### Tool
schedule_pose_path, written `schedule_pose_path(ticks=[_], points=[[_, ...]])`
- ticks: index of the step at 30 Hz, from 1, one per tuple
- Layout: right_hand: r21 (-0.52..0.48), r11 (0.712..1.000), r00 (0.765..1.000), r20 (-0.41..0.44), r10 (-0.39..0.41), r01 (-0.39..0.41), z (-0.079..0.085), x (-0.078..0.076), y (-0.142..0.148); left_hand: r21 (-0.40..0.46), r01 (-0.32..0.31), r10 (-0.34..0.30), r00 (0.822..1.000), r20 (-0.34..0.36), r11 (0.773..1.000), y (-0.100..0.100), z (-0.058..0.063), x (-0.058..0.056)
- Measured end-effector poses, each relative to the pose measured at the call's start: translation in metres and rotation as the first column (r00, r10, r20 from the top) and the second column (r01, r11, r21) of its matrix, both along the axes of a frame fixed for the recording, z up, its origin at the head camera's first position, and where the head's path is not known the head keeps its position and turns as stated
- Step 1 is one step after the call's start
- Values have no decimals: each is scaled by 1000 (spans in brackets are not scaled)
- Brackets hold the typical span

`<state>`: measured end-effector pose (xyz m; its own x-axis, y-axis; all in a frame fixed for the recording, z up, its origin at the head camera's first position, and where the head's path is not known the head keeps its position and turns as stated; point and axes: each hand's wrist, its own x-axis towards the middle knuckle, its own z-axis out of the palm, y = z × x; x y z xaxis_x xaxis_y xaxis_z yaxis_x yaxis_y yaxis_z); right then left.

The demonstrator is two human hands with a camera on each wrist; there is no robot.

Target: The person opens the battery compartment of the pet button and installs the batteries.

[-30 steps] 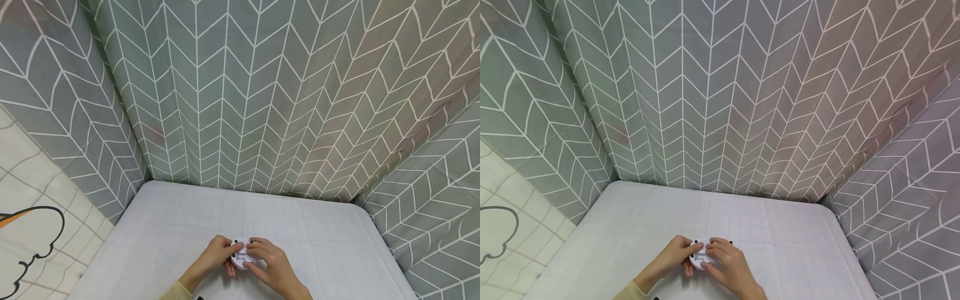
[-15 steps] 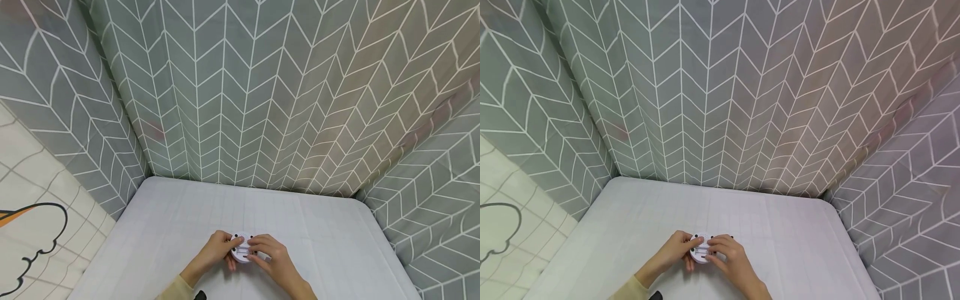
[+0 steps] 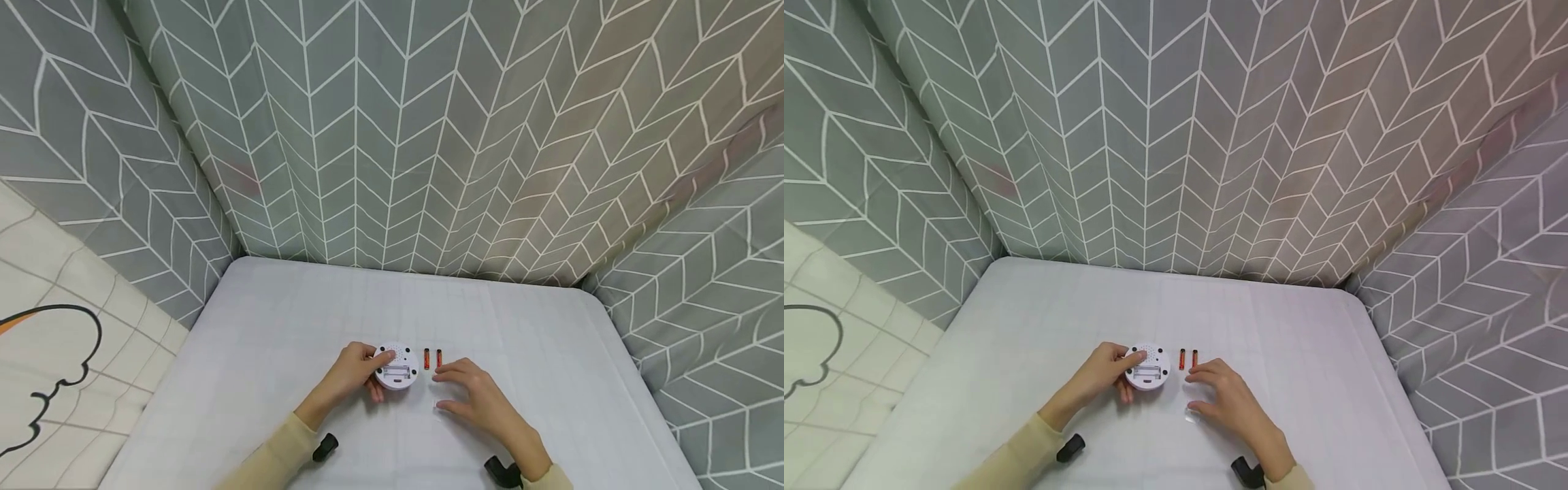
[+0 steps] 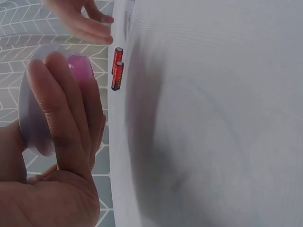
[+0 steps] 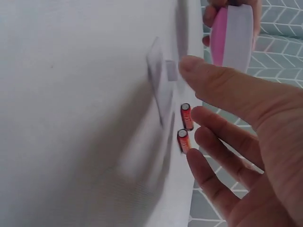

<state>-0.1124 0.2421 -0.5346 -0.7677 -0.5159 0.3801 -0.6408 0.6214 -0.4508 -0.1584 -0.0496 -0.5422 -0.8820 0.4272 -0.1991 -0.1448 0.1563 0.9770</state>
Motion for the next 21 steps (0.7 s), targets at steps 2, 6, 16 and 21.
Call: schedule_pose_path(ticks=[2, 6, 16, 21], points=[[43, 998, 999, 11, 42, -42, -1, -4, 3, -4, -3, 3, 1000, -1, 1000, -1, 3, -4], [91, 993, 997, 18, 72, -73, -2, -6, 3, -13, 4, -4, 1000, 4, 1000, -2, 3, -8], [131, 991, 992, 126, 1, -18, -4, 3, 1, -29, 2, -2, 1000, 11, 1000, -1, 1, -5], [128, 992, 995, 104, -14, 0, -8, 4, 0, -21, 7, -7, 1000, 14, 1000, 0, -1, -2]])
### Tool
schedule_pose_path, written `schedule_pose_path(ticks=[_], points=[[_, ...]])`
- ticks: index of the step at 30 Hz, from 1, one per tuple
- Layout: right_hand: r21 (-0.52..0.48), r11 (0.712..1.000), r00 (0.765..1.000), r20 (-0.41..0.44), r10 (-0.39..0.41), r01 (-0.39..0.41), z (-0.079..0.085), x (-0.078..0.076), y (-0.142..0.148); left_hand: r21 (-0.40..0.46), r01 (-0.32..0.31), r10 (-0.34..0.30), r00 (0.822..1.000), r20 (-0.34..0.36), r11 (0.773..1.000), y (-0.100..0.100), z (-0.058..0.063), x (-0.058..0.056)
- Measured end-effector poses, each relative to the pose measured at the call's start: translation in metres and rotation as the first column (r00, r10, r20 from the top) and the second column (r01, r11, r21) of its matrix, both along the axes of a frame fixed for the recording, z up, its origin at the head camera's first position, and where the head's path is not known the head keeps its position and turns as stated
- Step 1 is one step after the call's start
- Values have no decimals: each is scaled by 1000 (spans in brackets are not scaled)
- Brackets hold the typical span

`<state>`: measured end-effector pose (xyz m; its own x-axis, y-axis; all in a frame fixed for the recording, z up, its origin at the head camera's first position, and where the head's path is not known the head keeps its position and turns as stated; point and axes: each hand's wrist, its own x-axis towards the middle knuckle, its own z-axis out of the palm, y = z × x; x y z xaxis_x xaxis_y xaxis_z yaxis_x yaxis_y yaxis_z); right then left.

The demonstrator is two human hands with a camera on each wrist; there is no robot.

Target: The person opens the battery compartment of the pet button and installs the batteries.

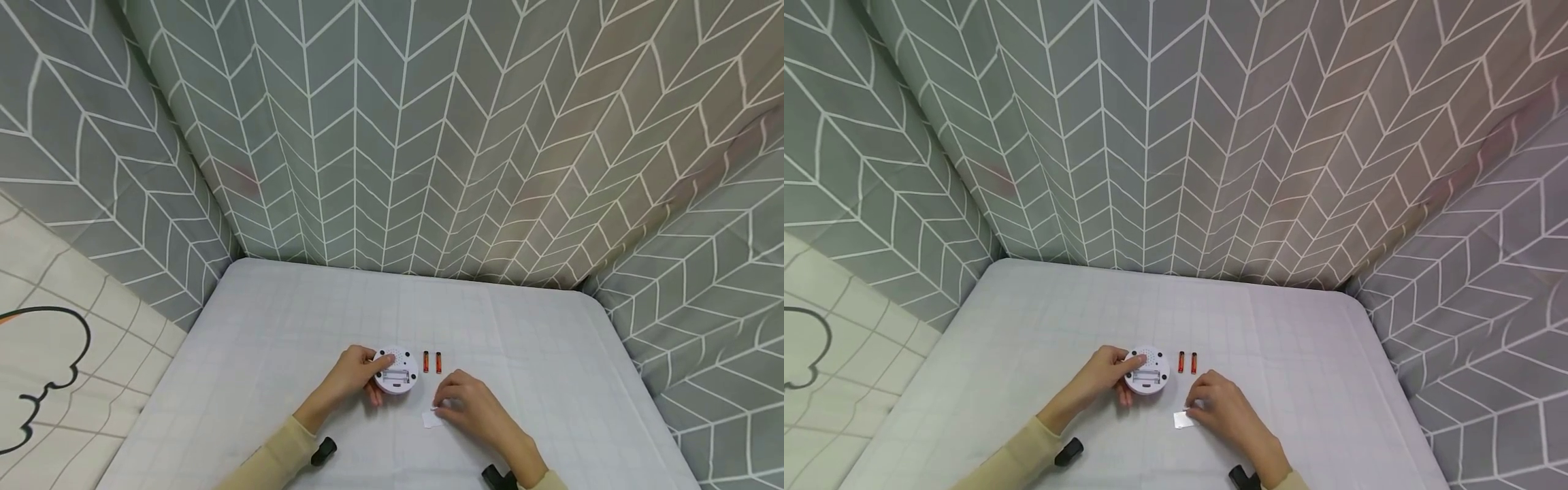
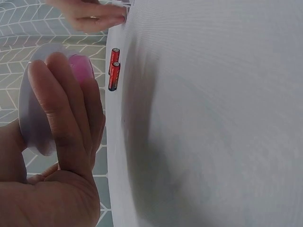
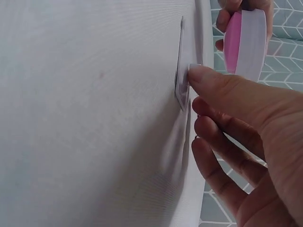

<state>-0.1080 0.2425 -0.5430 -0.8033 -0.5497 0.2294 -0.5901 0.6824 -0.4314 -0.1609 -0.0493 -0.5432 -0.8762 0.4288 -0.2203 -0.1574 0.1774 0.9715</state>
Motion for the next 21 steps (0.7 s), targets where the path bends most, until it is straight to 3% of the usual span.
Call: schedule_pose_path(ticks=[8, 17, 21], points=[[-38, 999, 999, -48, 23, -25, -4, -2, 3, 20, 1, -1, 1000, 1, 1000, -1, -3, 1], [-25, 991, 988, -76, -134, 133, -4, -24, 39, 9, -5, 5, 1000, -1, 1000, -2, -2, 2], [-31, 988, 985, -81, -151, 149, -5, -31, 52, 6, -8, 8, 1000, -7, 1000, -2, -1, 2]])
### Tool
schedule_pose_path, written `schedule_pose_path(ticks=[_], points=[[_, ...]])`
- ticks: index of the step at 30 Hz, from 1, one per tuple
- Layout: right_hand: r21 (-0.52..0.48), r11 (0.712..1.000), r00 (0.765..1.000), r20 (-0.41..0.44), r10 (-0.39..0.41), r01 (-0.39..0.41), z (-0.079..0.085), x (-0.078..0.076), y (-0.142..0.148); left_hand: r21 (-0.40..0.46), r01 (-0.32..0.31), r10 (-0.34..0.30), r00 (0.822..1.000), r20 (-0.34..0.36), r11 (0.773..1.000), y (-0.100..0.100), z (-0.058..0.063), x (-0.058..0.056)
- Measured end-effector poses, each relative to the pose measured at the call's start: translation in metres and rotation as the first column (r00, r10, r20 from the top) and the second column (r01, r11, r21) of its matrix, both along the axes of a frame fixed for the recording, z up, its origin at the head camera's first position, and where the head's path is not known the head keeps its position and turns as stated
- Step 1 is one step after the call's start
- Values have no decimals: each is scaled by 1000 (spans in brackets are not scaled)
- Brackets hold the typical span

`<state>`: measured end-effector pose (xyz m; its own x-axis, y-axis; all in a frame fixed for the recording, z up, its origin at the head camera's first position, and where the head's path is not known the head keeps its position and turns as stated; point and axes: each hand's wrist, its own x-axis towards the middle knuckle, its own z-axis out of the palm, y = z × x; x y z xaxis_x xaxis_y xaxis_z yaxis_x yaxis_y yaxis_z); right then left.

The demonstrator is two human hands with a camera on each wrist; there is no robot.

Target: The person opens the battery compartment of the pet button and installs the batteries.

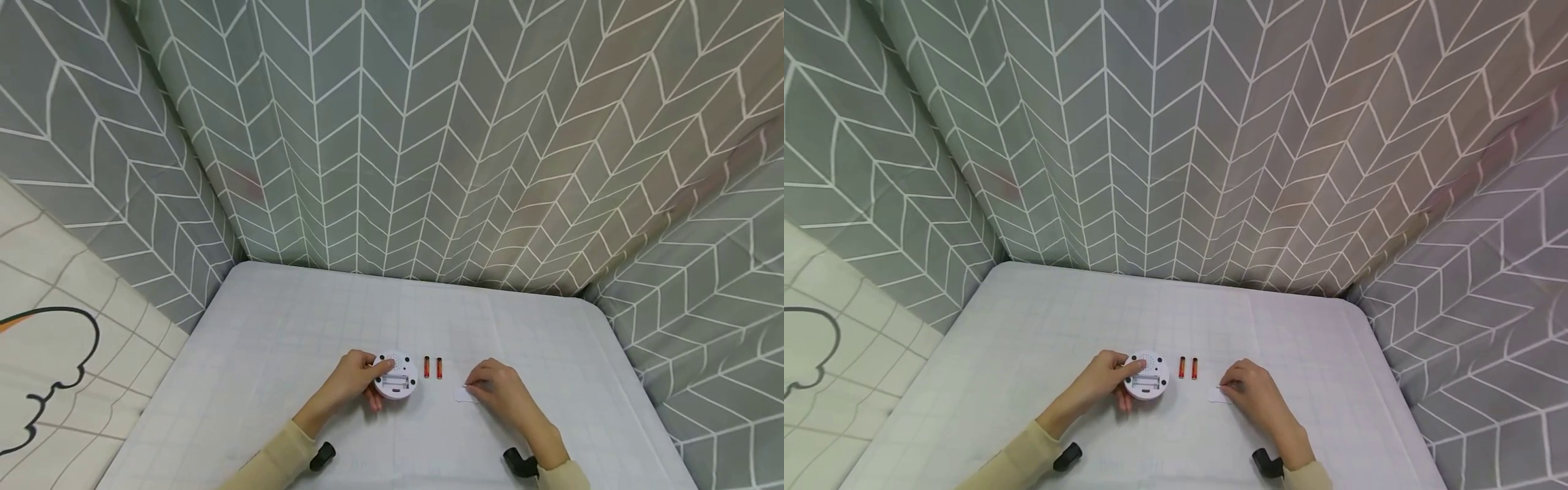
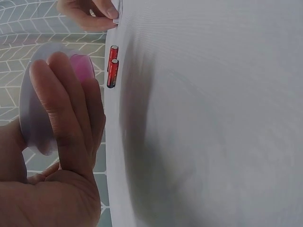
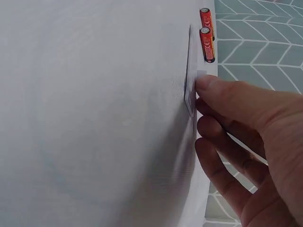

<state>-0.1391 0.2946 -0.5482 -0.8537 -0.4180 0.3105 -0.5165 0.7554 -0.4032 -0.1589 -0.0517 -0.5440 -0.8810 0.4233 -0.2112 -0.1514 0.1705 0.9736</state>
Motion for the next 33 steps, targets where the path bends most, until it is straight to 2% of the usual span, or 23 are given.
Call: schedule_pose_path(ticks=[4, 9, 13, 22, 28, 33], points=[[-20, 1000, 1000, 3, 5, -5, 0, -3, 3, 6, 1, -1, 1000, -1, 1000, 0, 0, 0], [-46, 999, 994, -105, 7, -12, 7, -8, -12, 8, 0, 0, 1000, -3, 1000, -1, 0, 0], [-45, 998, 989, -142, 34, -41, 12, -15, -32, 4, -4, 4, 1000, -2, 1000, -1, 0, -1], [-44, 981, 977, -105, 184, -190, 8, -29, -60, -2, -1, 1, 1000, 11, 1000, 1, -3, 0], [-23, 978, 977, -59, 206, -208, 6, -30, -70, -1, -5, 5, 1000, 16, 1000, -1, -4, 1], [-13, 979, 977, -56, 204, -205, 5, -32, -76, 0, -3, 3, 1000, 5, 1000, -1, -3, 0]])
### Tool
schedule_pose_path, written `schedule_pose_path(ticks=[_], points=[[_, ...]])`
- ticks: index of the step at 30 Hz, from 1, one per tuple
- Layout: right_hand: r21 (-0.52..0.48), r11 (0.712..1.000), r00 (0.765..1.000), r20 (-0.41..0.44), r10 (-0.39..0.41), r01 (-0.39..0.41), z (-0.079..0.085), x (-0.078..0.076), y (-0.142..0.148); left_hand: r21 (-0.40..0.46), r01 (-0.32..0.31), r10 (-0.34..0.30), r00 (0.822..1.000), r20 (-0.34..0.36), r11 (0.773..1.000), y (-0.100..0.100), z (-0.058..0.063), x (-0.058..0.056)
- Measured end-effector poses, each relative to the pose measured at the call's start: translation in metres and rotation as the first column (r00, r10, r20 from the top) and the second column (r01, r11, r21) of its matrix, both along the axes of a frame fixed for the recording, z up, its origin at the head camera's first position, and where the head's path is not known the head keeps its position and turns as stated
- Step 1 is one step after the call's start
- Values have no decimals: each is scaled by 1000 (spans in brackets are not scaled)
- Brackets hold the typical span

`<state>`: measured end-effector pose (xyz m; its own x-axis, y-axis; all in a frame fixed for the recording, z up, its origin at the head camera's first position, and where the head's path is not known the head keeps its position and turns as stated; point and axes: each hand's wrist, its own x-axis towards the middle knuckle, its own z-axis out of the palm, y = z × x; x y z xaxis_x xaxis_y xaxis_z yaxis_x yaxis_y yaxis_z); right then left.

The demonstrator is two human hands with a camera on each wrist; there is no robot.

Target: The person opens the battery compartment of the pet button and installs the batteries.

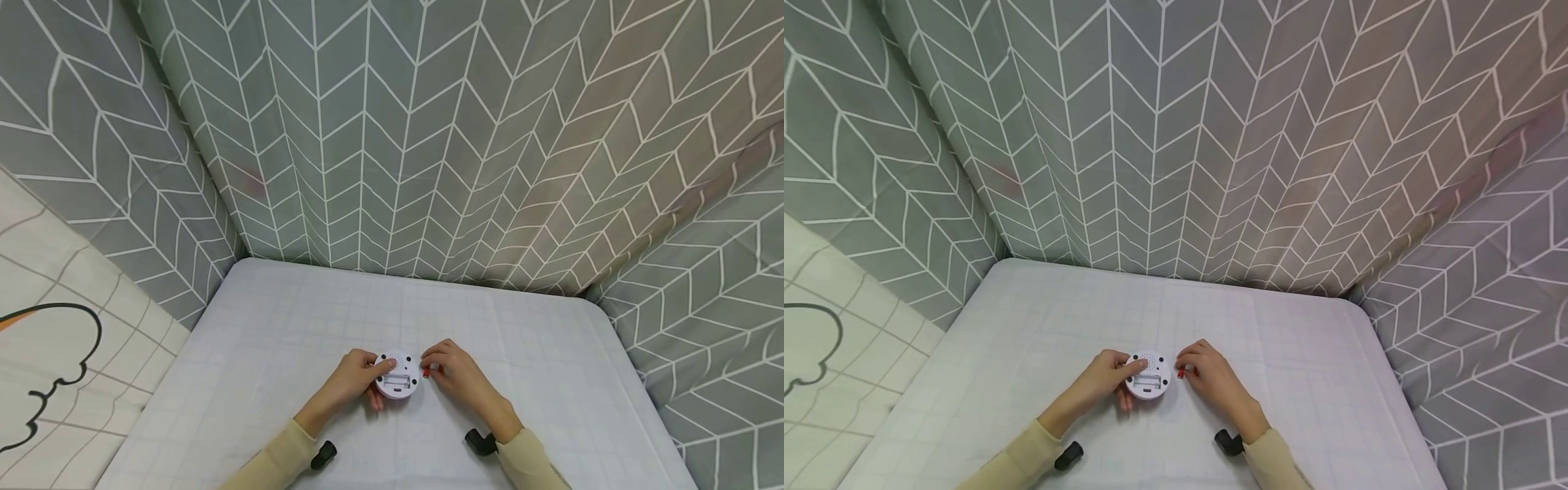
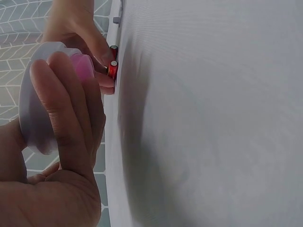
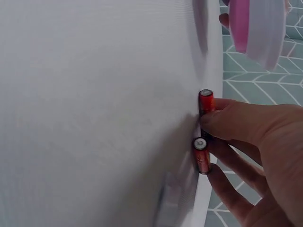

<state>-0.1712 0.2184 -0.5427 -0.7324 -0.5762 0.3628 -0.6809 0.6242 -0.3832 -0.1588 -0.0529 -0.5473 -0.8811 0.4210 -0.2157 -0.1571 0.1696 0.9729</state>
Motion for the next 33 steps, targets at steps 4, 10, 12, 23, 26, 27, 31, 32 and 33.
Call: schedule_pose_path(ticks=[4, 10, 12, 23, 26, 27, 31, 32, 33], points=[[4, 1000, 999, -34, 2, -1, -3, -4, -1, 3, -2, 2, 1000, -2, 1000, 0, 2, -1], [3, 1000, 998, -56, -4, 4, -6, -7, 0, 0, -2, 2, 1000, 0, 1000, 1, 3, 0], [6, 1000, 999, -49, -6, 6, -7, -6, 1, -4, -4, 4, 1000, 5, 1000, 1, 3, 1], [-16, 999, 992, -116, -52, 50, 0, 5, 4, 5, -14, 14, 1000, 8, 1000, 4, 4, 6], [-55, 996, 991, -109, -72, 66, 7, 11, 8, 15, -22, 21, 1000, 10, 1000, 4, 5, 6], [-72, 995, 993, -95, -72, 65, 10, 13, 9, 14, -24, 24, 1000, 10, 1000, 4, 5, 6], [-138, 990, 998, -41, -39, 33, 18, 19, 12, 6, -28, 28, 1000, 9, 1000, 3, 6, 6], [-153, 988, 999, -39, -24, 18, 20, 21, 12, 4, -28, 28, 1000, 9, 1000, 3, 6, 6], [-163, 987, 999, -40, -12, 6, 21, 23, 11, 3, -28, 28, 1000, 8, 1000, 3, 6, 7]])
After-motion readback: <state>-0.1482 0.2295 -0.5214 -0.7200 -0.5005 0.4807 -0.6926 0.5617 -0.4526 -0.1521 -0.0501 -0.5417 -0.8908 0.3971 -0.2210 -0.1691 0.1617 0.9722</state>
